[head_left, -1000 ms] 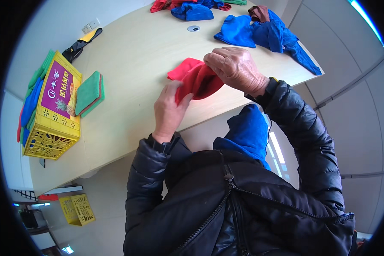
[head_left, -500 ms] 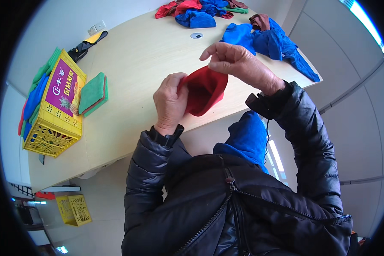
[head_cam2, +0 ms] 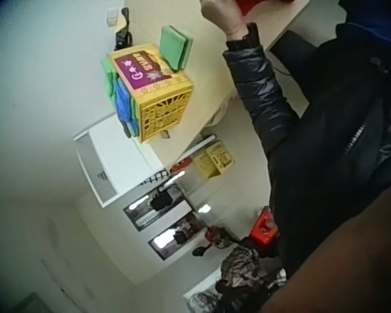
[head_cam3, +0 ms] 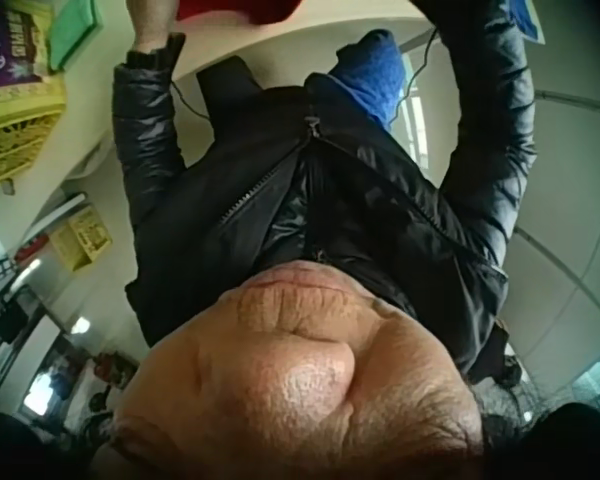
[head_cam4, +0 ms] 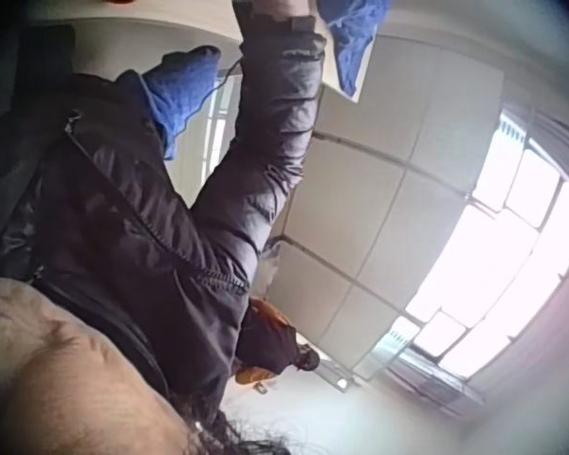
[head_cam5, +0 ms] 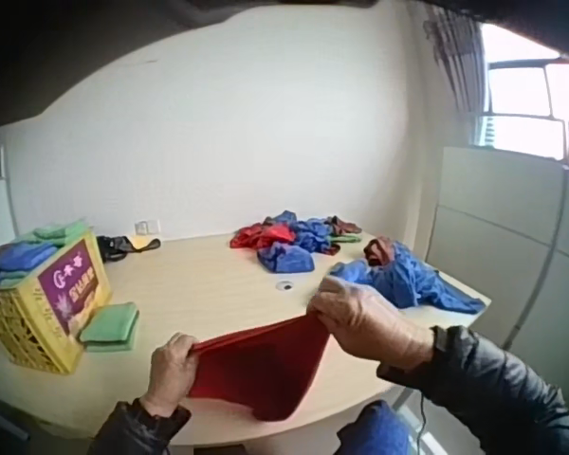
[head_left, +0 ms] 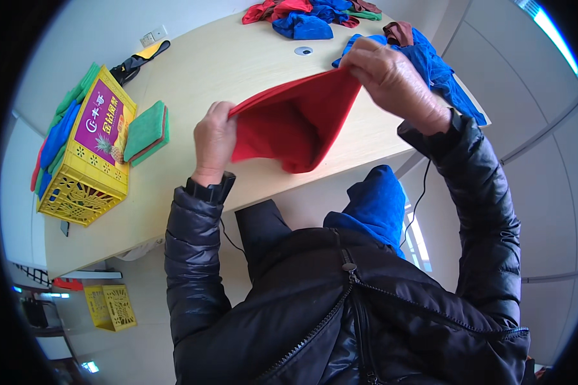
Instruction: Folding square red and blue cloths on a table.
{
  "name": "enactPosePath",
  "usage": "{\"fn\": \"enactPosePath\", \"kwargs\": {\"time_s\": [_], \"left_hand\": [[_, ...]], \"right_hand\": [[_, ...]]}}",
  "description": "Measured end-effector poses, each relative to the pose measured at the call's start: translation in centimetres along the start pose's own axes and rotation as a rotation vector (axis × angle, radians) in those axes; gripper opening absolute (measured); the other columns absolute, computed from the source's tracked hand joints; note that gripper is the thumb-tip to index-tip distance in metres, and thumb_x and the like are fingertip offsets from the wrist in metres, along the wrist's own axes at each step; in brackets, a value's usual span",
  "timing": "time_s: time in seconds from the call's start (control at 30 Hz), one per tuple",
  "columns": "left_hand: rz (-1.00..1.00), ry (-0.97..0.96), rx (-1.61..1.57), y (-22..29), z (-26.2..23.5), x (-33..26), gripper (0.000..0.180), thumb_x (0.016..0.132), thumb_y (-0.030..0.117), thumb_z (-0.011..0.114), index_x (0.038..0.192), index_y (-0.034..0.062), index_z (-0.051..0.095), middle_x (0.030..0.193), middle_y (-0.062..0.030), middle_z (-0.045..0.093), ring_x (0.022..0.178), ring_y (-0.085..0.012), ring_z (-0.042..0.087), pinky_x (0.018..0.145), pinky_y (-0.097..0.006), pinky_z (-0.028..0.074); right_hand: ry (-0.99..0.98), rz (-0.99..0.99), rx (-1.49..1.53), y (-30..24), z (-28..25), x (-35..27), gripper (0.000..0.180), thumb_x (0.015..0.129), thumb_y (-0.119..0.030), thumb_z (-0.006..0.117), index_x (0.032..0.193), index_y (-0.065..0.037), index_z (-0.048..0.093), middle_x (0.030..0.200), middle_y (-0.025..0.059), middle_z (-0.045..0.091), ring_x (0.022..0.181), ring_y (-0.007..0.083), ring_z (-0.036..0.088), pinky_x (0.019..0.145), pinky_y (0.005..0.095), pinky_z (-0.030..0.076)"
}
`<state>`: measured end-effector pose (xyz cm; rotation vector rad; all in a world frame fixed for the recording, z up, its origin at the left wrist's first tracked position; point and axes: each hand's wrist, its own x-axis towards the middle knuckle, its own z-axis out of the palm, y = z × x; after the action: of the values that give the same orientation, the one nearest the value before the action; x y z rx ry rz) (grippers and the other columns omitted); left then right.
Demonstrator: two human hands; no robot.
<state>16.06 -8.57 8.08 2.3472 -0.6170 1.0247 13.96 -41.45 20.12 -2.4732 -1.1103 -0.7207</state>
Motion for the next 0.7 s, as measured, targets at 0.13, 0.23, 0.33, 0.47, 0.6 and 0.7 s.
{"fn": "enactPosePath", "kwargs": {"time_s": [0.13,0.23,0.33,0.47,0.6,0.7], "left_hand": [[-0.142,0.007,0.032,-2.9,-2.1,-1.0,0.009,0.093,0.008,0.067,0.101,0.0057,0.065,0.079,-0.0144,0.062,0.074,-0.0288,0.066,0.064,-0.034,0.05],[-0.324,-0.086,0.06,-3.7,-4.8,0.6,0.003,0.093,0.011,0.067,0.094,0.0073,0.068,0.079,-0.0071,0.067,0.069,-0.0236,0.065,0.061,-0.036,0.049],[-0.486,-0.114,-0.202,-4.5,-8.3,2.9,0.009,0.095,0.015,0.068,0.1,0.0073,0.07,0.08,0.0002,0.067,0.07,-0.0144,0.062,0.062,-0.031,0.048],[-0.474,-0.081,-0.558,-5.4,-11.8,6.6,0.016,0.097,0.019,0.069,0.106,0.0058,0.072,0.084,0.0071,0.066,0.075,-0.0047,0.059,0.065,-0.024,0.047],[-0.421,0.008,-0.742,-4.8,-13.9,9.3,0.018,0.097,0.018,0.07,0.108,0.0044,0.072,0.088,0.0074,0.066,0.078,-0.0012,0.058,0.069,-0.019,0.046],[-0.407,0.009,-0.721,-4.9,-14.6,9.5,0.018,0.096,0.016,0.071,0.109,0.0038,0.072,0.089,0.0063,0.066,0.079,-0.0008,0.057,0.071,-0.018,0.046]], "right_hand": [[0.077,-0.04,-0.156,2.2,-0.8,-0.1,0.009,0.099,-0.006,0.061,0.097,-0.002,0.069,0.093,0.0118,0.067,0.085,0.0278,0.069,0.074,0.0315,0.059],[0.124,-0.064,-0.212,3.1,-0.9,0.0,0.008,0.098,-0.007,0.063,0.097,-0.002,0.069,0.093,0.0119,0.068,0.083,0.0272,0.071,0.071,0.0313,0.06],[0.181,-0.014,-0.242,3.0,-1.1,0.6,0.008,0.099,-0.009,0.062,0.1,-0.004,0.069,0.094,0.01,0.067,0.087,0.025,0.069,0.076,0.0294,0.059],[0.164,0.046,0.063,4.7,-1.8,2.1,0.008,0.098,-0.01,0.064,0.103,-0.005,0.069,0.095,0.0091,0.069,0.088,0.022,0.069,0.078,0.0285,0.058],[0.238,0.132,0.199,6.5,-3.1,2.8,0.008,0.098,-0.01,0.065,0.104,-0.005,0.069,0.096,0.009,0.069,0.088,0.0199,0.069,0.078,0.0282,0.058],[0.203,0.122,0.106,5.6,-2.9,3.0,0.007,0.098,-0.007,0.064,0.103,-0.004,0.068,0.096,0.0089,0.069,0.088,0.0196,0.069,0.078,0.0279,0.058]]}}
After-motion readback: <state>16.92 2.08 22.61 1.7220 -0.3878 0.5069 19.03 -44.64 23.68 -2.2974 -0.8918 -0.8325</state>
